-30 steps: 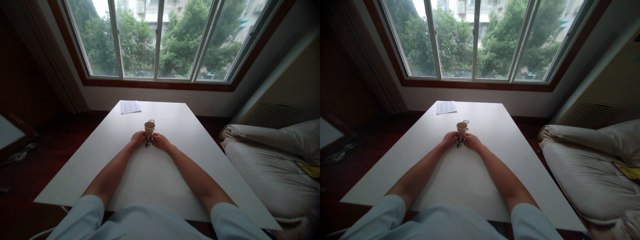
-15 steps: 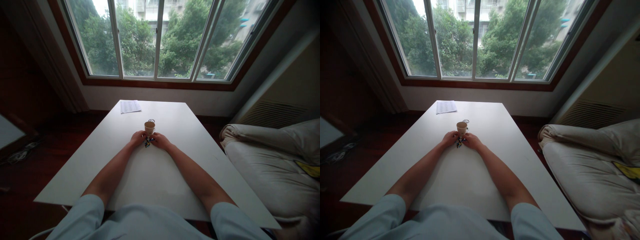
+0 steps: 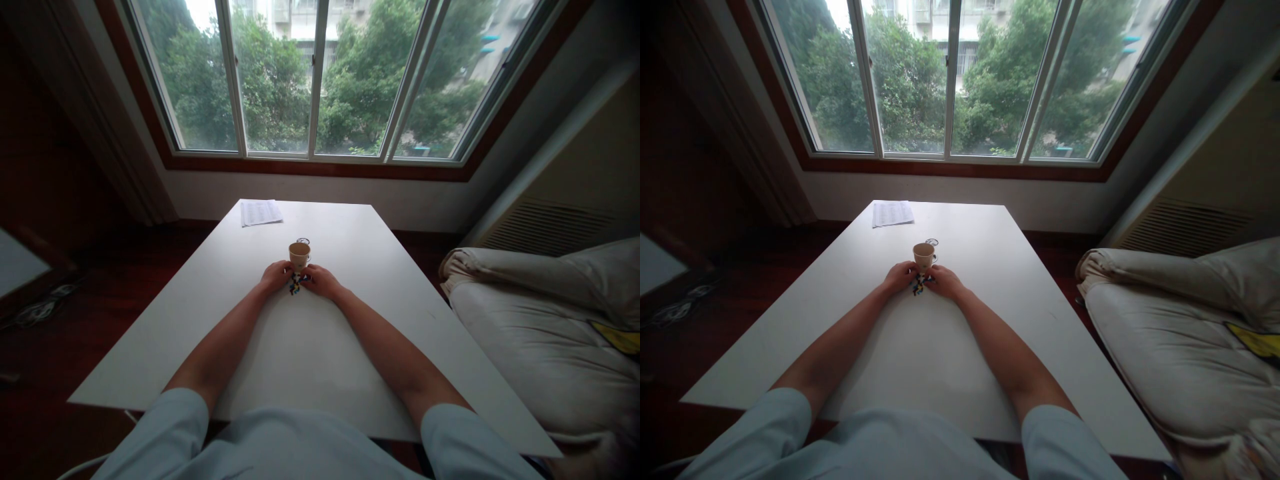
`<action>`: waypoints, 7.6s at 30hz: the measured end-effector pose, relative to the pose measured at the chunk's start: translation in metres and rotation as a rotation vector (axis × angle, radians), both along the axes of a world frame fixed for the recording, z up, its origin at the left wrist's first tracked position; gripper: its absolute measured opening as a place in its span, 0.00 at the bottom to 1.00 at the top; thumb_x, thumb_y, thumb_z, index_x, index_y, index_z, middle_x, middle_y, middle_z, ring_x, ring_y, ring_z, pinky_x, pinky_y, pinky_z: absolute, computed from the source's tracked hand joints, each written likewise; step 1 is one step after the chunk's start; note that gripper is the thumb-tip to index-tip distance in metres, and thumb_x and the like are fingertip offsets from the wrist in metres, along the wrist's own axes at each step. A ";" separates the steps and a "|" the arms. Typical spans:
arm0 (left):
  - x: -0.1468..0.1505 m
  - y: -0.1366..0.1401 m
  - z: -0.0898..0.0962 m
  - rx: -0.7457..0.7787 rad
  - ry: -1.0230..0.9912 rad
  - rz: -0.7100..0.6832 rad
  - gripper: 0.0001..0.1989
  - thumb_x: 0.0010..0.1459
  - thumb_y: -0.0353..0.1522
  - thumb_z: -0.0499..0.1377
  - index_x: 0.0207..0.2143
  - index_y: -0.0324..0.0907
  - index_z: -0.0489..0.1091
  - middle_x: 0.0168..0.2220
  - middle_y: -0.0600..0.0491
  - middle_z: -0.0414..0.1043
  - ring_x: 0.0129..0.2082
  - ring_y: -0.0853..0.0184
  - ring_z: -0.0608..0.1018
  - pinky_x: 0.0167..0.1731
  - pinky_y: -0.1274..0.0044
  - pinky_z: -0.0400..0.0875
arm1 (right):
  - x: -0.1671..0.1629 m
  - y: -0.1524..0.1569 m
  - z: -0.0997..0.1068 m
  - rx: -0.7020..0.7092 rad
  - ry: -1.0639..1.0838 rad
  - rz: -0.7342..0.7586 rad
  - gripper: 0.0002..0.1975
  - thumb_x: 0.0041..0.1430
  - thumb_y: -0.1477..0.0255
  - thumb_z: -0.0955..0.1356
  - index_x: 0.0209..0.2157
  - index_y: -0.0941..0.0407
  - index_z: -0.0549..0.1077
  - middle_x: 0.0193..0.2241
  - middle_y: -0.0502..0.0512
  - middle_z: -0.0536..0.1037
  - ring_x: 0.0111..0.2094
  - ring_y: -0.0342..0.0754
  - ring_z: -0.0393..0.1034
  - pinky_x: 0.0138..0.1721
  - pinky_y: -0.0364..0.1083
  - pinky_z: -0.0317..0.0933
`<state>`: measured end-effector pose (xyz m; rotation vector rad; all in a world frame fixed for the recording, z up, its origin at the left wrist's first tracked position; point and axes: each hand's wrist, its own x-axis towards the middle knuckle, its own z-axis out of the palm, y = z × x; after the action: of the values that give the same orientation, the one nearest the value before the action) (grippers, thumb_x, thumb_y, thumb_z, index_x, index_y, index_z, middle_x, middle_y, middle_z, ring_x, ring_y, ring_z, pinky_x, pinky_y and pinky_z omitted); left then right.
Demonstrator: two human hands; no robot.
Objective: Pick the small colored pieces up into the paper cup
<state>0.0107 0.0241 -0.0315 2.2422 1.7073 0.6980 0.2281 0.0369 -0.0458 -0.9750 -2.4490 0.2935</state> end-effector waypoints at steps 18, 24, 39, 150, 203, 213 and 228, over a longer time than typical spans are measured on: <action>-0.001 0.004 -0.005 0.010 0.012 0.007 0.12 0.61 0.33 0.56 0.41 0.47 0.79 0.40 0.52 0.79 0.39 0.64 0.77 0.38 0.76 0.67 | 0.001 0.000 -0.001 -0.026 0.012 -0.006 0.07 0.61 0.68 0.71 0.41 0.52 0.77 0.35 0.52 0.74 0.35 0.44 0.67 0.38 0.41 0.58; -0.002 0.004 -0.005 0.016 0.013 -0.012 0.11 0.61 0.33 0.56 0.40 0.46 0.79 0.40 0.52 0.79 0.39 0.64 0.77 0.37 0.76 0.67 | 0.001 0.001 -0.002 -0.010 0.016 -0.002 0.09 0.60 0.68 0.72 0.43 0.52 0.78 0.36 0.52 0.74 0.35 0.44 0.67 0.39 0.42 0.59; 0.000 0.003 -0.005 0.008 0.007 0.007 0.12 0.61 0.33 0.56 0.40 0.47 0.79 0.40 0.52 0.79 0.39 0.64 0.77 0.38 0.76 0.67 | 0.001 0.003 -0.005 -0.025 0.005 -0.015 0.07 0.60 0.69 0.72 0.41 0.52 0.78 0.35 0.51 0.74 0.35 0.44 0.67 0.38 0.42 0.58; -0.002 0.006 -0.009 0.018 0.023 -0.008 0.12 0.60 0.33 0.56 0.40 0.47 0.79 0.39 0.52 0.79 0.37 0.64 0.76 0.36 0.76 0.66 | 0.002 0.008 -0.012 -0.053 0.062 -0.025 0.07 0.61 0.72 0.69 0.40 0.54 0.79 0.34 0.51 0.74 0.32 0.43 0.65 0.35 0.41 0.56; 0.000 0.003 -0.004 -0.005 0.015 0.011 0.11 0.60 0.33 0.56 0.40 0.47 0.78 0.39 0.52 0.79 0.37 0.64 0.76 0.37 0.76 0.66 | 0.001 0.007 -0.011 -0.062 0.065 -0.037 0.07 0.61 0.73 0.69 0.40 0.53 0.79 0.35 0.52 0.75 0.33 0.44 0.66 0.35 0.41 0.57; -0.001 0.003 -0.005 -0.002 0.003 0.010 0.11 0.60 0.33 0.56 0.40 0.47 0.79 0.39 0.52 0.79 0.37 0.64 0.76 0.36 0.76 0.66 | 0.001 0.007 -0.011 -0.058 0.059 -0.035 0.07 0.61 0.73 0.69 0.40 0.54 0.79 0.34 0.52 0.74 0.32 0.43 0.66 0.35 0.41 0.57; -0.002 0.006 -0.009 0.002 0.022 0.001 0.12 0.61 0.33 0.56 0.40 0.47 0.79 0.39 0.52 0.78 0.37 0.63 0.76 0.37 0.75 0.66 | 0.000 0.007 -0.012 -0.062 0.072 -0.041 0.08 0.62 0.72 0.68 0.40 0.53 0.79 0.34 0.52 0.74 0.33 0.44 0.66 0.35 0.41 0.57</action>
<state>0.0090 0.0303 -0.0406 2.2593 1.7182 0.6783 0.2281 0.0435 -0.0577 -1.0213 -2.3646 0.3855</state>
